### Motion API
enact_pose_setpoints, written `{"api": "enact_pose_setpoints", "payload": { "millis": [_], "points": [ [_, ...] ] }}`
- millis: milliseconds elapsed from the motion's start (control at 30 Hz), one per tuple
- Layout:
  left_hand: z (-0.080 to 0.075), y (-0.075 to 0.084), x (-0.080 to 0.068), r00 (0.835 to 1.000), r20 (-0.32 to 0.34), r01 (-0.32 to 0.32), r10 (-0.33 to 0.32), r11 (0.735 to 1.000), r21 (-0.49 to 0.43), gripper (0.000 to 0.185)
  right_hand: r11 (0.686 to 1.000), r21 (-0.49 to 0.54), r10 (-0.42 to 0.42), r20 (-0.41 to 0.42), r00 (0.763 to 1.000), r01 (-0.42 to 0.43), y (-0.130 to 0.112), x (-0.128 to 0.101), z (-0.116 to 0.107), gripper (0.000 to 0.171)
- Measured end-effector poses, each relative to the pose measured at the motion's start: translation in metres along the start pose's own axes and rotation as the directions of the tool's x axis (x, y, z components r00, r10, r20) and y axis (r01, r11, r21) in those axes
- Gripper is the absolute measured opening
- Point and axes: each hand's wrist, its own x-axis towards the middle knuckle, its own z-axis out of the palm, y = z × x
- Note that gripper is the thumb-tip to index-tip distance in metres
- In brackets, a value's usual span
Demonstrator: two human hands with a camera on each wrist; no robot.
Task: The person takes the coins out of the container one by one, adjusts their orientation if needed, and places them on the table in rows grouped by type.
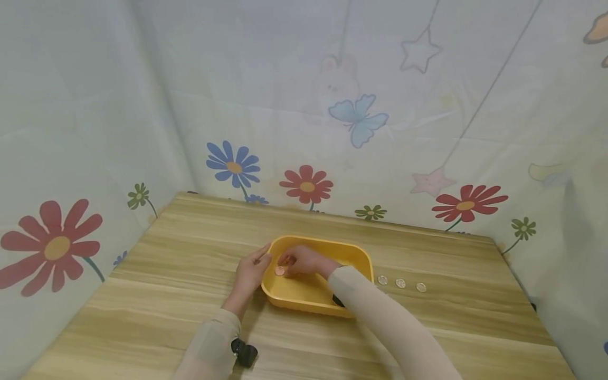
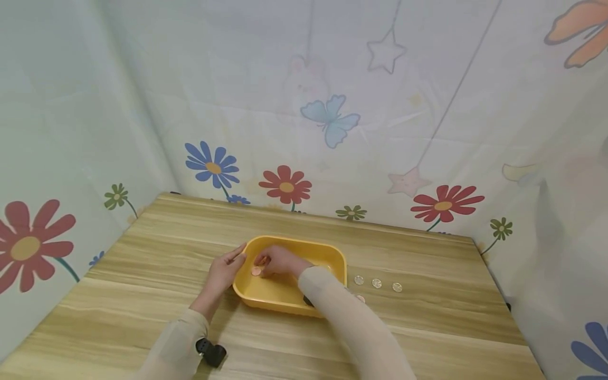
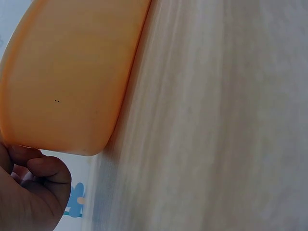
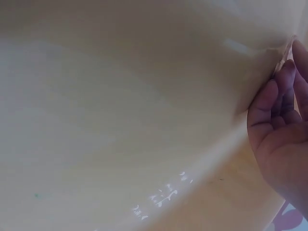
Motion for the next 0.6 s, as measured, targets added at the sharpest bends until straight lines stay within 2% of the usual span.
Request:
{"api": "enact_pose_setpoints", "payload": {
  "millis": [600],
  "points": [
    [0.0010, -0.0032, 0.0032, 1.000, -0.010, 0.001, -0.001, 1.000, -0.009, 0.042, 0.993, -0.112, -0.028, -0.003, 1.000, 0.028, -0.0064, 0.0024, 0.0036, 0.021]
  ]
}}
